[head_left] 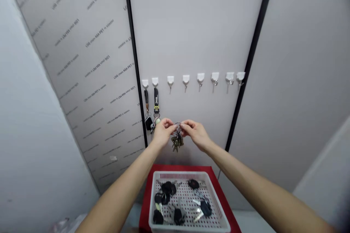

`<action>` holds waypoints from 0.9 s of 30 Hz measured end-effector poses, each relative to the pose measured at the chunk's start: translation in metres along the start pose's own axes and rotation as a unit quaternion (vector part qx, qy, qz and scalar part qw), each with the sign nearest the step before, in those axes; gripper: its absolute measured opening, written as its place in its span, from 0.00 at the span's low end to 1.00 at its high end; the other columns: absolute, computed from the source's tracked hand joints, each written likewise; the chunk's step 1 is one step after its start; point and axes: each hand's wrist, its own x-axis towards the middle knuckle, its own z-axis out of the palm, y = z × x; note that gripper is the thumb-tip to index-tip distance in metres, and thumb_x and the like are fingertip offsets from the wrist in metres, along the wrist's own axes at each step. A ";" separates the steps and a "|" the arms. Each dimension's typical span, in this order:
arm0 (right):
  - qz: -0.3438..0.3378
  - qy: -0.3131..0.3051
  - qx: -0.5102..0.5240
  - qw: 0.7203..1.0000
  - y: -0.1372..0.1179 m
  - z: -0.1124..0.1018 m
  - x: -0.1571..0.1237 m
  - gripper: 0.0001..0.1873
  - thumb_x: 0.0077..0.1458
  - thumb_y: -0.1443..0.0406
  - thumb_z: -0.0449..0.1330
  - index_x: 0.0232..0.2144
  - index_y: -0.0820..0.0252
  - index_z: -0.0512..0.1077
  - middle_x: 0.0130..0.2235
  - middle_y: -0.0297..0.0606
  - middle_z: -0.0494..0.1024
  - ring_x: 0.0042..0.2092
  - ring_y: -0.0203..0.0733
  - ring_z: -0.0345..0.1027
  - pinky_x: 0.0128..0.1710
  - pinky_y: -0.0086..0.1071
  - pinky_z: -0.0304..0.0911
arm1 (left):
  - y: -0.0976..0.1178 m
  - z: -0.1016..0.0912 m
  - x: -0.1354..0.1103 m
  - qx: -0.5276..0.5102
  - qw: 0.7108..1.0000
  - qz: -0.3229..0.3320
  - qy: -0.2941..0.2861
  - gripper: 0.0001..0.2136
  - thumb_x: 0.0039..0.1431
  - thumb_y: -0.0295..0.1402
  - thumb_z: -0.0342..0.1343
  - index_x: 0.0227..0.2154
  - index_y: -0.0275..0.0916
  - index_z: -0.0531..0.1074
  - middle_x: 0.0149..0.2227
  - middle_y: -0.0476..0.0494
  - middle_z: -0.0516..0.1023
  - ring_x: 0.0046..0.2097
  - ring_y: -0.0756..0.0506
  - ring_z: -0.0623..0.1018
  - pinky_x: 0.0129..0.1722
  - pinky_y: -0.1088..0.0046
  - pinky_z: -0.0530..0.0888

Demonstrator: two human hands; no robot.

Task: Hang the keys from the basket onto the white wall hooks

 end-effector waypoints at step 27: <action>-0.087 0.155 -0.152 0.972 -0.031 0.003 0.080 0.10 0.40 0.67 0.49 0.29 0.63 0.64 0.26 0.34 0.68 0.20 0.28 0.61 0.19 0.23 0.57 | 0.024 -0.013 0.048 0.188 0.972 0.094 0.103 0.10 0.38 0.24 0.48 0.28 0.34 0.67 0.30 0.46 0.71 0.30 0.53 0.69 0.33 0.77 0.65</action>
